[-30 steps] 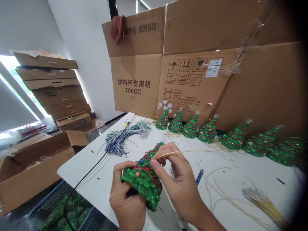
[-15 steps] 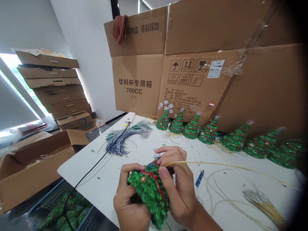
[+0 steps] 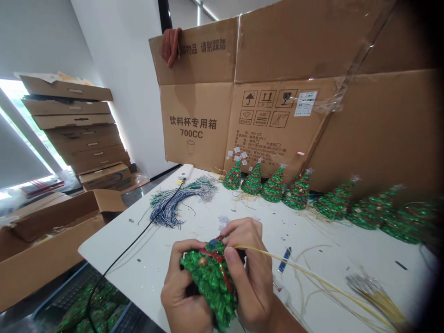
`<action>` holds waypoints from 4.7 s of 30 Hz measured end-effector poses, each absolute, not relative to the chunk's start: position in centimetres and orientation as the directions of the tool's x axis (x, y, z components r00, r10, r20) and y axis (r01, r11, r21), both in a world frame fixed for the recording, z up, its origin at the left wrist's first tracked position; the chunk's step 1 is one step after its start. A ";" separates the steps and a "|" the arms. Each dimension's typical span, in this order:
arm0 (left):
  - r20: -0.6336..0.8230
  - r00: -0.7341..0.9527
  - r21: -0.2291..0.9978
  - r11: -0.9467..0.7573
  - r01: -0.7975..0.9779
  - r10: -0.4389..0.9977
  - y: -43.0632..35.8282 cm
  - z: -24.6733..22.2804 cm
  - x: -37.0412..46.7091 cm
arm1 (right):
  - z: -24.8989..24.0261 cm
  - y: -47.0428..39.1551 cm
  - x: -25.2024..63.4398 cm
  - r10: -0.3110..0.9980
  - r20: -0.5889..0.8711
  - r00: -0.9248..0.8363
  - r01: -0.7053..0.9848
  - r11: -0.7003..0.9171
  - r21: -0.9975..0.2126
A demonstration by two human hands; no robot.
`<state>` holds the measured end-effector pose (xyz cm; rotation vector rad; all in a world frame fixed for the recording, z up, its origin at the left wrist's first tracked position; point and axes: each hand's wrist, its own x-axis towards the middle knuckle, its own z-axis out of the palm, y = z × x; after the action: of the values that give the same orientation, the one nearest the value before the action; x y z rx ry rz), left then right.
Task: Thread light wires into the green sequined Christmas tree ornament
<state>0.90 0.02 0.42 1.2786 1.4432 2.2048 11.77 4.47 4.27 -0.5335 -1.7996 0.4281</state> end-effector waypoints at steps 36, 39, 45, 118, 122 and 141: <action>0.453 -0.608 0.887 -0.396 0.236 0.652 -0.5 -0.2 1.7 | 3.7 3.5 10.2 0.618 0.783 0.072 -0.027 0.786 -0.618; 0.447 -0.603 0.891 -0.387 0.236 0.661 -0.5 -0.2 1.7 | 3.2 3.7 10.0 0.651 0.750 0.115 -0.124 0.759 -0.640; 0.407 -0.628 0.906 -0.380 0.186 0.664 -0.1 -0.1 1.9 | 2.8 4.1 10.1 0.650 0.752 0.114 -0.146 0.759 -0.634; 0.943 -0.063 0.322 -0.840 0.436 0.328 -6.5 3.5 -1.0 | 2.2 -7.9 6.1 0.865 0.014 0.502 -0.647 0.386 -0.657; 0.940 -0.072 0.332 -0.841 0.427 0.335 -7.2 3.1 -0.7 | 2.1 -9.0 6.1 0.892 -0.038 0.451 -0.731 0.344 -0.589; 0.925 -0.022 0.358 -0.850 0.386 0.379 -7.5 2.0 0.7 | 0.6 -9.7 7.7 0.941 -0.302 0.149 -0.948 0.050 -0.313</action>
<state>0.70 -7.47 1.99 2.2008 0.8613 2.0782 7.73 -9.72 0.64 -0.4923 0.0172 1.4391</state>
